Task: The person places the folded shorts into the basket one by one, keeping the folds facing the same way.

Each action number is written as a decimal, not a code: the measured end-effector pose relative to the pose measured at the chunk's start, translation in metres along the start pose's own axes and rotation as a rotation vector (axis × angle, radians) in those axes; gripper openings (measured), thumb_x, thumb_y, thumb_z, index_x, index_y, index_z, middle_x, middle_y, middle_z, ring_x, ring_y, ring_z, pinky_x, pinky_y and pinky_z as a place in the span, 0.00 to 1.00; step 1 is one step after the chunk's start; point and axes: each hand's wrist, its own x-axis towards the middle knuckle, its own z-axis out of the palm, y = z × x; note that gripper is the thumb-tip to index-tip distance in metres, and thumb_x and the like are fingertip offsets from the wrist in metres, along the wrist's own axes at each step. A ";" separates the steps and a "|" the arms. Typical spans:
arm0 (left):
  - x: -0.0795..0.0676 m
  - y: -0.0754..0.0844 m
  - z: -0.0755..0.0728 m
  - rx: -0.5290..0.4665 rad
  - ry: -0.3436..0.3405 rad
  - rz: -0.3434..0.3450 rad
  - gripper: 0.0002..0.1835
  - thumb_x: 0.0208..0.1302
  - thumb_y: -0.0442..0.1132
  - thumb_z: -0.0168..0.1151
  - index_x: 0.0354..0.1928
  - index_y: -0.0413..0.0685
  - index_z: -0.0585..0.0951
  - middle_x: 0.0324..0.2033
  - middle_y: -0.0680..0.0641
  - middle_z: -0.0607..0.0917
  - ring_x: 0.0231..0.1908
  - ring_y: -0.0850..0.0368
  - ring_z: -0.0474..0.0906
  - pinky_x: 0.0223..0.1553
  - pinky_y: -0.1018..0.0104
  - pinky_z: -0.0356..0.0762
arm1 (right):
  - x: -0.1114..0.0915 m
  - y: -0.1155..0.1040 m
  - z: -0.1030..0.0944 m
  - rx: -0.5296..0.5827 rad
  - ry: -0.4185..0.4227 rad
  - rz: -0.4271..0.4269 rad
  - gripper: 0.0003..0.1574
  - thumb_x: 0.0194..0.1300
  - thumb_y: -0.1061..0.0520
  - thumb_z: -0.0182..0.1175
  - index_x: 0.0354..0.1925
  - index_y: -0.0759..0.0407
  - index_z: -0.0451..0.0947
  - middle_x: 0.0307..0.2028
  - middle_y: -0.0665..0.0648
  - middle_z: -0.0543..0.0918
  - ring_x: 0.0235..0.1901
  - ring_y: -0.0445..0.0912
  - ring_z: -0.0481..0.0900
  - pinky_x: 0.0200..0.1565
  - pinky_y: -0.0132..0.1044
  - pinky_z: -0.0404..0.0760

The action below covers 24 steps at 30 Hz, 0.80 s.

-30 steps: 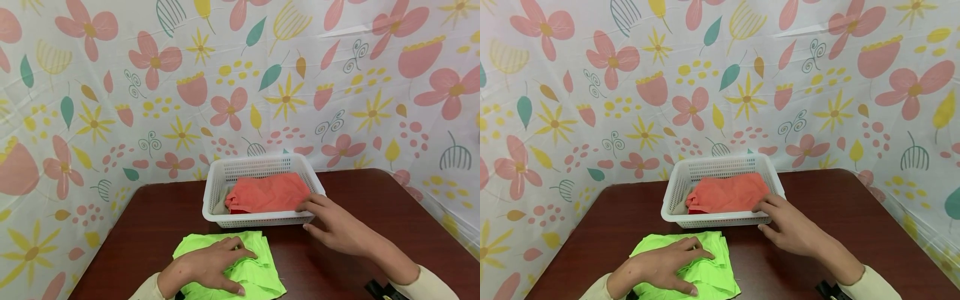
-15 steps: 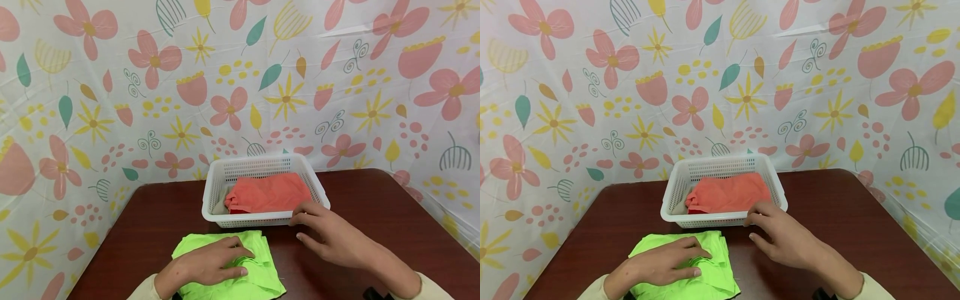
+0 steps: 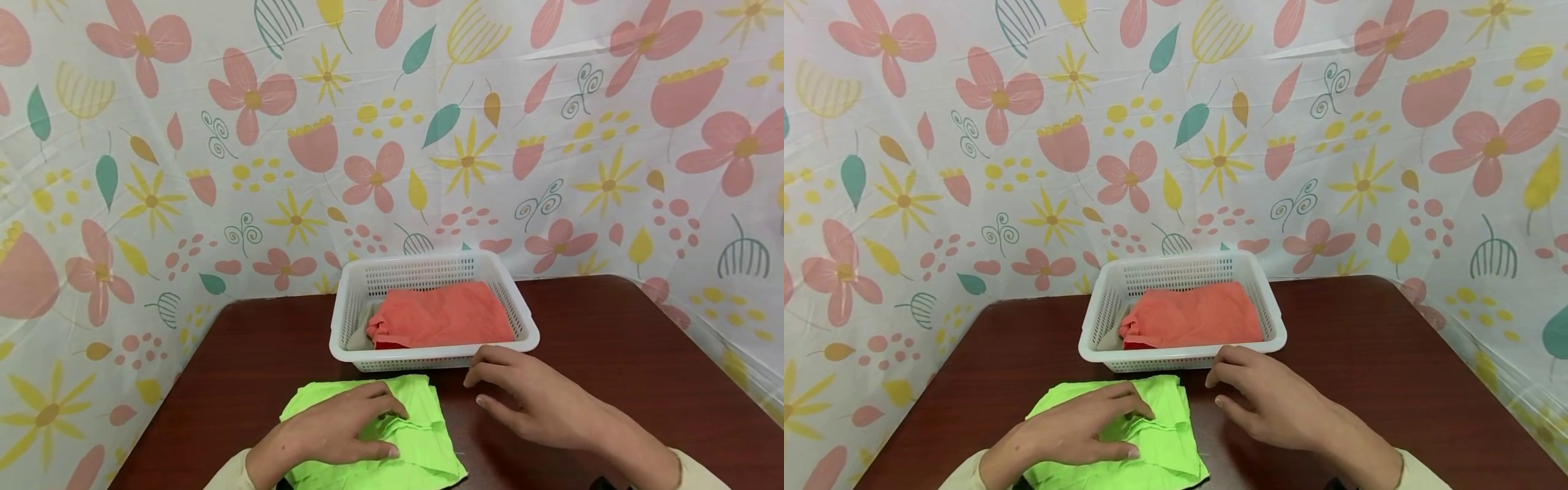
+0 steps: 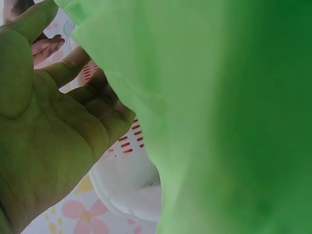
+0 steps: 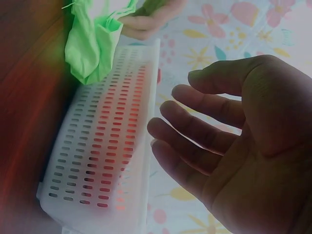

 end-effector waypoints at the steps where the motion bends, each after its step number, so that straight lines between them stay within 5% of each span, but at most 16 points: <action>1: 0.000 0.000 0.000 0.007 0.006 0.003 0.23 0.74 0.61 0.64 0.65 0.63 0.80 0.56 0.62 0.78 0.54 0.70 0.76 0.58 0.71 0.76 | 0.000 0.000 0.000 0.000 -0.008 0.003 0.23 0.66 0.62 0.72 0.51 0.38 0.79 0.49 0.36 0.76 0.47 0.31 0.76 0.50 0.19 0.71; 24: -0.003 -0.005 -0.003 0.021 0.061 -0.006 0.29 0.69 0.65 0.68 0.64 0.61 0.79 0.53 0.59 0.77 0.52 0.67 0.76 0.56 0.71 0.77 | -0.005 0.003 0.003 0.008 -0.128 0.112 0.20 0.70 0.57 0.70 0.55 0.37 0.79 0.50 0.32 0.75 0.48 0.30 0.76 0.48 0.32 0.81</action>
